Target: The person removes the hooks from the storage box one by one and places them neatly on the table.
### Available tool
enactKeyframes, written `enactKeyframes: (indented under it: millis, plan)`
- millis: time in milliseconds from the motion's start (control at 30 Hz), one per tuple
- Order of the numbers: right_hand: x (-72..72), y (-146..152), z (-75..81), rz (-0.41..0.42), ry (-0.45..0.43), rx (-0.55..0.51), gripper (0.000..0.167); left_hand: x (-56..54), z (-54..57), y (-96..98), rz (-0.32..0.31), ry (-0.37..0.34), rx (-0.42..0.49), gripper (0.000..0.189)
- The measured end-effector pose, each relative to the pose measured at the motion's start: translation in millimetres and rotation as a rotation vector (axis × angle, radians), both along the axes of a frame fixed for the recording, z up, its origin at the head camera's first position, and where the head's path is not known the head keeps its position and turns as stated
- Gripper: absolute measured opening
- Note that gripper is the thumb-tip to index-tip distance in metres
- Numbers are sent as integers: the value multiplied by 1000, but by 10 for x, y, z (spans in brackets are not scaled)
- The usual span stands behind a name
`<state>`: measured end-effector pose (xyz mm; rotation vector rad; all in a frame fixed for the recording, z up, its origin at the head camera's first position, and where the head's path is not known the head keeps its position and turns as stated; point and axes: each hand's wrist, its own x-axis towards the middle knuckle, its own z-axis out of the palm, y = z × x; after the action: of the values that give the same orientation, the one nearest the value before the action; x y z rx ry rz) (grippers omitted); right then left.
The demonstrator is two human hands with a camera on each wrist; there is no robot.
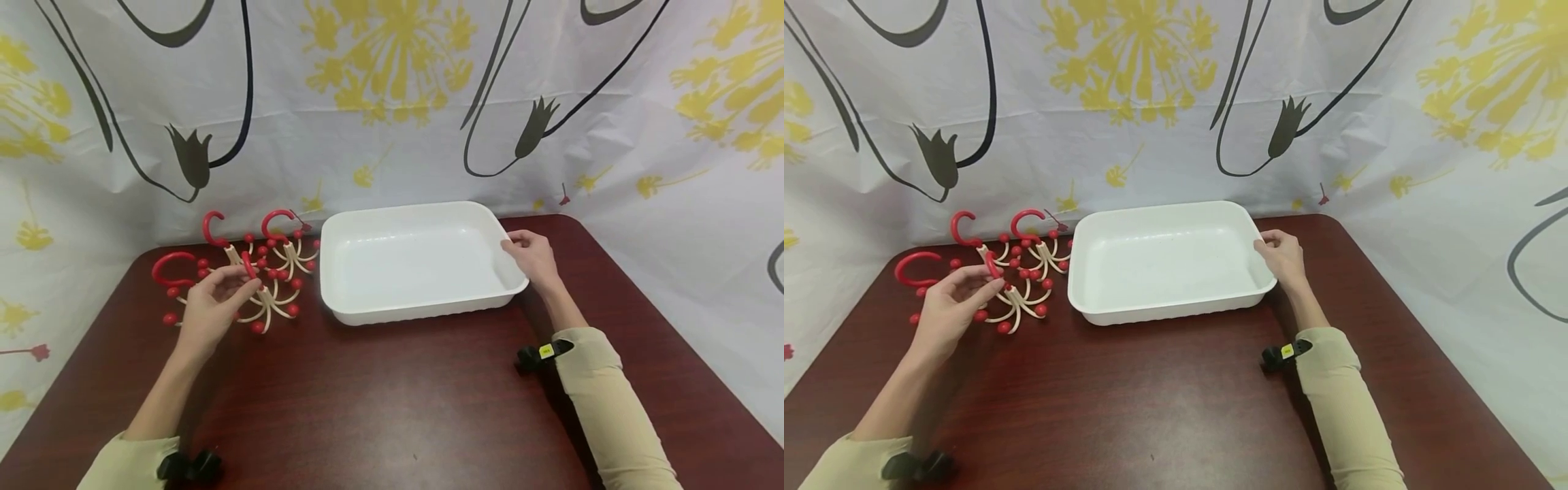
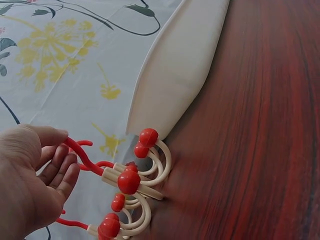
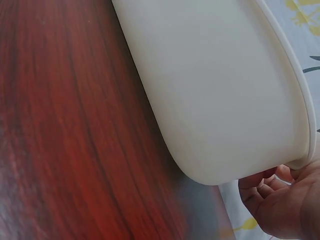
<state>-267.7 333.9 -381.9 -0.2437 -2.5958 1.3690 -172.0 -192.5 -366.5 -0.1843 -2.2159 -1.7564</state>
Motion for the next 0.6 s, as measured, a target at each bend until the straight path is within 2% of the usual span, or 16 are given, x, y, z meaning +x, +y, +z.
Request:
enactKeyframes:
  millis: [100,200,400,600]
  plan:
    - [-4,25,-5,19,-28,-8,43,10,-4,-2,11,-19,-39,33]
    - [-2,42,-1,35,-56,-7,48,23,-13,-15,9,-35,-42,34]
    - [15,65,20,43,-115,8,66,54,-21,-55,6,-53,-11,33]
    - [21,53,95,-10,-87,19,73,51,8,-113,23,-47,56,27]
